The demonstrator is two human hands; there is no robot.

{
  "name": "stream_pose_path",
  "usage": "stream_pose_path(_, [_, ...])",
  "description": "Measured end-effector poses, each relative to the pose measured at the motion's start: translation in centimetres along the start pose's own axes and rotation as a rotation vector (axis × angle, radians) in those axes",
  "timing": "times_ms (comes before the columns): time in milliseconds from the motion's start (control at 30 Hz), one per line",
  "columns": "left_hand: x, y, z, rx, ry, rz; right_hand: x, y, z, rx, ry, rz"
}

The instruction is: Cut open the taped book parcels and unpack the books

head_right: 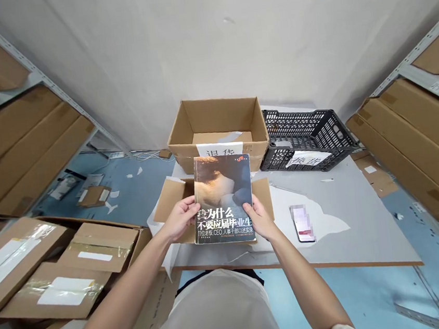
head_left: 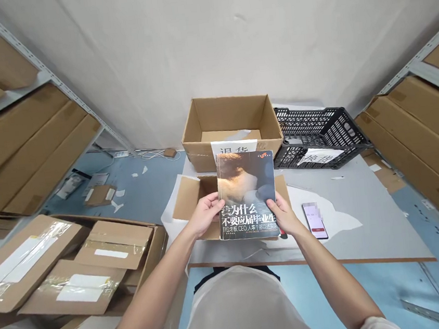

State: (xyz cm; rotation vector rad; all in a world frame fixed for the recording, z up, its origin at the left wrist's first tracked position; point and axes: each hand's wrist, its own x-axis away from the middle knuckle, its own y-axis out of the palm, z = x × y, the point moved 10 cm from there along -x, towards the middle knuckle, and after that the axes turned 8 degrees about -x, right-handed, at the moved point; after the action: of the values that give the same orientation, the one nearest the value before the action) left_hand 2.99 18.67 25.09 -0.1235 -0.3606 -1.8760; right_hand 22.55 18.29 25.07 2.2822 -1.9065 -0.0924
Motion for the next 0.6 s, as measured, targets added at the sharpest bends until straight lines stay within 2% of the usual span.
stream_pose_path(200, [-0.5, -1.0, -0.8, 0.043, 0.005, 0.084, 0.2, 0.2, 0.8, -0.125, 0.078, -0.031])
stream_pose_path(367, [-0.8, -2.4, -1.5, 0.039, 0.000, 0.155, 2.0, 1.4, 3.1, -0.219, 0.302, -0.140])
stream_pose_path(433, [-0.9, -2.5, -1.6, 0.043, -0.010, 0.152, 2.2, 1.5, 3.5, -0.242, 0.333, -0.128])
stream_pose_path(600, [-1.2, -2.2, -0.9, 0.036, -0.016, 0.106, 1.8, 1.0, 3.3, -0.282, 0.309, -0.049])
